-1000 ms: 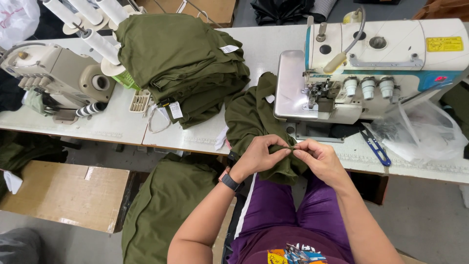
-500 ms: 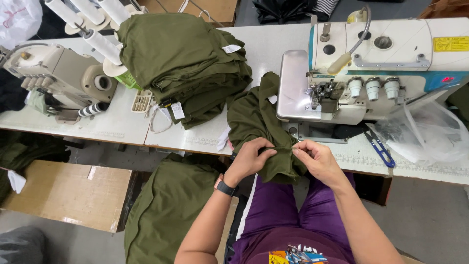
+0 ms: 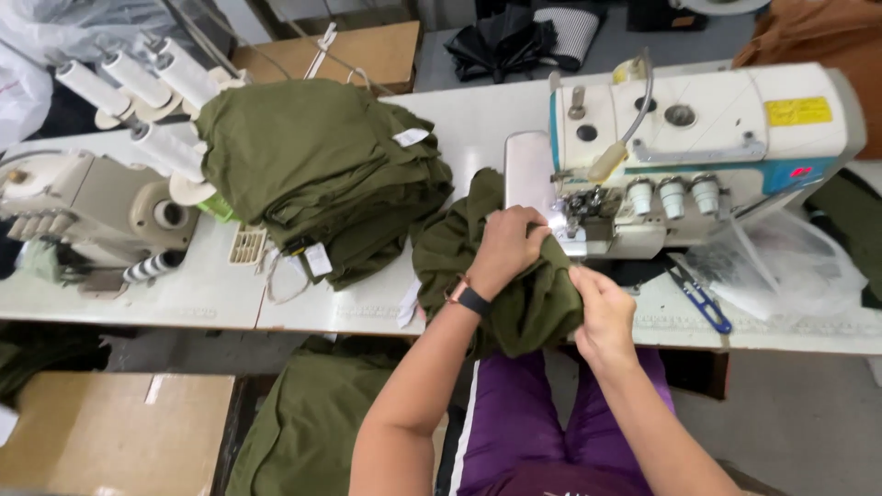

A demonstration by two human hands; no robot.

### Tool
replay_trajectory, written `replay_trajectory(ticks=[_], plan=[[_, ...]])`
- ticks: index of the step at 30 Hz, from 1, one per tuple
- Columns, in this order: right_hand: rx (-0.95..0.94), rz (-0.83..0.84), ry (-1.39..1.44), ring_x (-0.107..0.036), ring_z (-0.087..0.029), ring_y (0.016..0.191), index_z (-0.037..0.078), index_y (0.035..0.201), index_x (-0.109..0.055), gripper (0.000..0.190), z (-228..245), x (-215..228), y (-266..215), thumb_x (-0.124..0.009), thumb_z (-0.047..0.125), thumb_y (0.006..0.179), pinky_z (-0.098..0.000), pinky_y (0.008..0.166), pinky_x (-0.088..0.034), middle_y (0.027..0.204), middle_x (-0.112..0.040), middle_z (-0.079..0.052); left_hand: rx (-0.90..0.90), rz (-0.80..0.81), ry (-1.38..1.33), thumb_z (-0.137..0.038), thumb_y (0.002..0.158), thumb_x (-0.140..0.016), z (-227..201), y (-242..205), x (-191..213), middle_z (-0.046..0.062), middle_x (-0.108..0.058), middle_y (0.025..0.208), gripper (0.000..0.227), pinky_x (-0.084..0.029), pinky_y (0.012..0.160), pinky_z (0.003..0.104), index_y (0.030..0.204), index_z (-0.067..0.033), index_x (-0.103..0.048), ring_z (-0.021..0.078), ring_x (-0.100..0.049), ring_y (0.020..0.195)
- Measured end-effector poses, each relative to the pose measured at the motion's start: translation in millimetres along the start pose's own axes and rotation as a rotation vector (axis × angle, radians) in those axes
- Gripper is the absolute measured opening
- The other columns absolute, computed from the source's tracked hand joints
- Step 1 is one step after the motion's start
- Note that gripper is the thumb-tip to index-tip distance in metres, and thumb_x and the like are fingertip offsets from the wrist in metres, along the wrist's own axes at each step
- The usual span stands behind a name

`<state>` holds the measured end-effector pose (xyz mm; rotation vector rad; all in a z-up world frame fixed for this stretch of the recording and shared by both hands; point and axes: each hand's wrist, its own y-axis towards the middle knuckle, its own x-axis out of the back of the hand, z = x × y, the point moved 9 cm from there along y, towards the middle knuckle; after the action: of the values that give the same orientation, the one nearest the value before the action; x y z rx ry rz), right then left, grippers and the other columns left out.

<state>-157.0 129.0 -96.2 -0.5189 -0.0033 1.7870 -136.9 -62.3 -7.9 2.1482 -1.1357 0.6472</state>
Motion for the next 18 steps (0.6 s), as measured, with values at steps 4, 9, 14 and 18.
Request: replay_trajectory(ticks=[4, 9, 14, 18], plan=[[0.012, -0.104, -0.038, -0.064, -0.014, 0.078, -0.003, 0.107, -0.076, 0.019, 13.1, 4.2, 18.7, -0.078, 0.008, 0.092, -0.0358, 0.07, -0.059, 0.088, -0.073, -0.017, 0.111, 0.016, -0.064, -0.018, 0.085, -0.075, -2.1, 28.8, -15.7, 0.018, -0.075, 0.085, 0.014, -0.057, 0.079, 0.057, 0.093, -0.0061, -0.075, 0.0468, -0.072, 0.088], [0.191, -0.237, -0.322, -0.066, -0.011, 0.071, 0.006, 0.096, -0.081, 0.014, 31.1, -10.7, 37.2, -0.08, 0.01, 0.083, -0.0345, 0.057, -0.054, 0.078, -0.075, -0.014, 0.083, 0.032, -0.18, -0.002, 0.087, -0.069, -3.9, 49.5, -8.7, 0.026, -0.069, 0.09, 0.021, -0.055, 0.075, 0.056, 0.1, -0.0022, -0.054, 0.0521, -0.069, 0.09], [0.235, -0.251, -0.323, -0.064, -0.007, 0.066, 0.003, 0.101, -0.08, 0.018, 22.9, -11.0, 39.1, -0.077, 0.009, 0.084, -0.0297, 0.057, -0.053, 0.074, -0.075, -0.011, 0.026, 0.065, -0.179, 0.002, 0.086, -0.067, 10.9, 63.3, -21.8, 0.024, -0.065, 0.082, 0.022, -0.054, 0.067, 0.053, 0.095, -0.0052, -0.048, 0.0493, -0.069, 0.082], [0.214, -0.209, -0.27, -0.061, -0.01, 0.057, -0.001, 0.105, -0.076, 0.019, 15.5, -8.2, 38.2, -0.074, 0.006, 0.088, -0.0278, 0.047, -0.051, 0.066, -0.07, -0.01, -0.062, 0.016, -0.132, -0.003, 0.087, -0.067, 3.0, 56.9, -15.8, 0.023, -0.064, 0.083, 0.021, -0.049, 0.068, 0.051, 0.098, -0.0046, -0.049, 0.0474, -0.065, 0.081]])
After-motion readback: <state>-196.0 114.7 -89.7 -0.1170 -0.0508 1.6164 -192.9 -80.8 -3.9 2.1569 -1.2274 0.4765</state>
